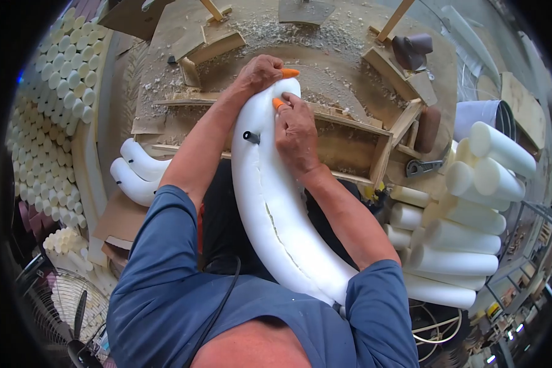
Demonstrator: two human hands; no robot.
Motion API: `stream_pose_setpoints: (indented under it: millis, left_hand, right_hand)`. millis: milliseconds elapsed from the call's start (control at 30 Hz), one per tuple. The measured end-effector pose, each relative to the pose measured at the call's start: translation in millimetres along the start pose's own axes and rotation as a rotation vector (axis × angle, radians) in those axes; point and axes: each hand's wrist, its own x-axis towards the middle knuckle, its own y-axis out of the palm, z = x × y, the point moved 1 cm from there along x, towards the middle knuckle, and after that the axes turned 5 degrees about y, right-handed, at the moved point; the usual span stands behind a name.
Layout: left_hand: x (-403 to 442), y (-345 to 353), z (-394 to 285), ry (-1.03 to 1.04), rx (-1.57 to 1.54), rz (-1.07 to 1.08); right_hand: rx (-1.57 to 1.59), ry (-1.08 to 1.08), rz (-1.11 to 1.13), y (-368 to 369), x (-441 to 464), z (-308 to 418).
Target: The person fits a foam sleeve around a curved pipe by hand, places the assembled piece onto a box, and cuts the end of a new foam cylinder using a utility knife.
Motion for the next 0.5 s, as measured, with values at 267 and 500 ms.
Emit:
stream_pose_setpoints:
  millis: [267, 500]
  left_hand:
    - [-1.3, 2.0, 2.5, 0.050, 0.026, -0.086]
    - [-2.6, 12.3, 8.0, 0.030, 0.031, -0.104]
  right_hand:
    - [-0.145, -0.110, 0.109, -2.4, -3.8, 6.2]
    - [-0.116, -0.136, 0.109, -5.7, -20.9, 10.5]
